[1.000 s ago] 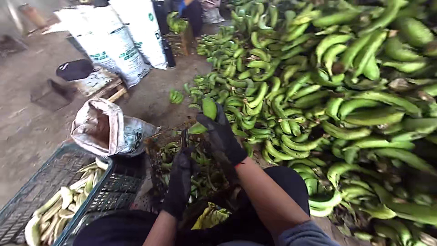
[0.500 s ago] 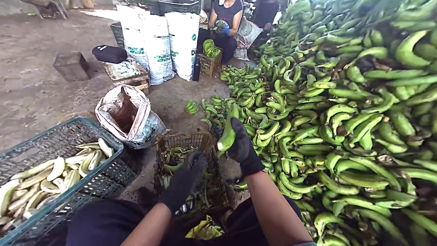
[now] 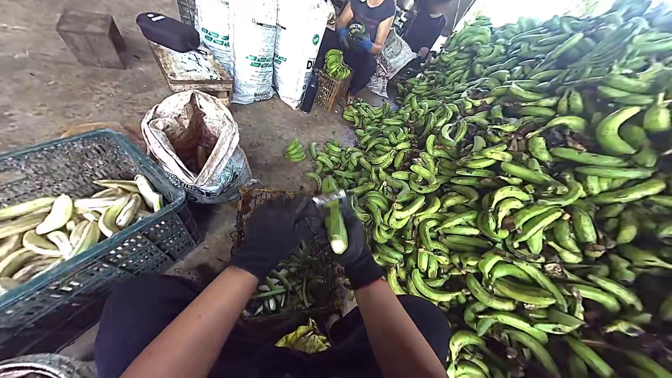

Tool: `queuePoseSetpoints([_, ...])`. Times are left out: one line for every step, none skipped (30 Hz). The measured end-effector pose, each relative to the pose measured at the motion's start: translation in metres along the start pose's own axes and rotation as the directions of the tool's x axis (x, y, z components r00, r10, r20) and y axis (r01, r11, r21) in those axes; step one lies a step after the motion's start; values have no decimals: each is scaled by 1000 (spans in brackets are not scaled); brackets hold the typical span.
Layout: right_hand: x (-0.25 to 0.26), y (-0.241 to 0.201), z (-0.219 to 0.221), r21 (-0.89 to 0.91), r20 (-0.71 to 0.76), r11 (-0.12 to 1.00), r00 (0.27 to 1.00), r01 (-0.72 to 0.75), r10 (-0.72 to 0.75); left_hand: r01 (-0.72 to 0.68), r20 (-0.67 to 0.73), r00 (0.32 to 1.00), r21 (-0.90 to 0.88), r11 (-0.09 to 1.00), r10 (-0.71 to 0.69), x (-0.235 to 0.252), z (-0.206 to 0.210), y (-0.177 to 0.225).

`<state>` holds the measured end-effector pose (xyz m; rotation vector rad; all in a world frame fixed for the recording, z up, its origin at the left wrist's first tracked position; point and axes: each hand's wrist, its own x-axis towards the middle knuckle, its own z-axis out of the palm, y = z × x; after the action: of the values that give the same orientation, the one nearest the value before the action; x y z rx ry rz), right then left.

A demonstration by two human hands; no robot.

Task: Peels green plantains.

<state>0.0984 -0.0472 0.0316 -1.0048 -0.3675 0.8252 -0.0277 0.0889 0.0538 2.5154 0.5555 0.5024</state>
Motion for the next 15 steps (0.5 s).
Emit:
queuePoseSetpoints([-7, 5, 5, 29, 4, 998, 999, -46, 46, 28, -81, 996, -6, 1000, -29, 5, 0, -8])
queuePoseSetpoints([-14, 9, 6, -5, 4, 999, 999, -52, 52, 78, -135, 987, -41, 996, -83, 10, -3, -15])
queuePoseSetpoints([-21, 11, 6, -50, 8, 998, 999, -45, 45, 135, -156, 976, -105, 985, -150, 14, -10, -20])
queuePoseSetpoints([-22, 12, 4, -57, 7, 997, 999, -45, 45, 165, -162, 968, -165, 972, -191, 15, -18, -24])
queuePoseSetpoints([-20, 12, -3, -46, 21, 998, 999, -37, 38, 173, -131, 970, -220, 960, -205, 13, -25, -24])
queuePoseSetpoints([-17, 11, -12, -39, 39, 999, 999, -8, 9, 159, -77, 980, -270, 950, -186, 8, -28, -22])
queuePoseSetpoints([-11, 7, -20, -40, 49, 998, 998, 44, -42, 133, -3, 990, -321, 938, -141, 2, -28, -19])
queuePoseSetpoints([-5, 2, -26, -73, 58, 990, 992, 117, -113, 103, 72, 994, -368, 924, -82, -5, -24, -15])
queuePoseSetpoints([1, -4, -30, -129, 61, 970, 978, 208, -201, 74, 141, 990, -409, 910, -17, -12, -18, -12])
queuePoseSetpoints([6, -10, -34, -207, 64, 937, 960, 281, -274, 56, 200, 979, -447, 893, 38, -19, -11, -8])
queuePoseSetpoints([10, -14, -37, -272, 75, 906, 946, 323, -315, 46, 242, 967, -469, 882, 79, -25, -5, -4])
queuePoseSetpoints([15, -16, -37, -267, 61, 907, 945, 325, -321, 43, 275, 956, -468, 883, 99, -28, -1, -1])
queuePoseSetpoints([17, -15, -35, -234, 52, 926, 955, 295, -291, 43, 293, 951, -450, 892, 102, -29, 1, 0])
queuePoseSetpoints([17, -13, -33, -182, 81, 952, 969, 246, -235, 34, 280, 955, -424, 905, 95, -27, 3, -1])
queuePoseSetpoints([15, -8, -30, -124, 130, 975, 977, 183, -167, 7, 226, 971, -373, 928, 84, -22, 6, -5])
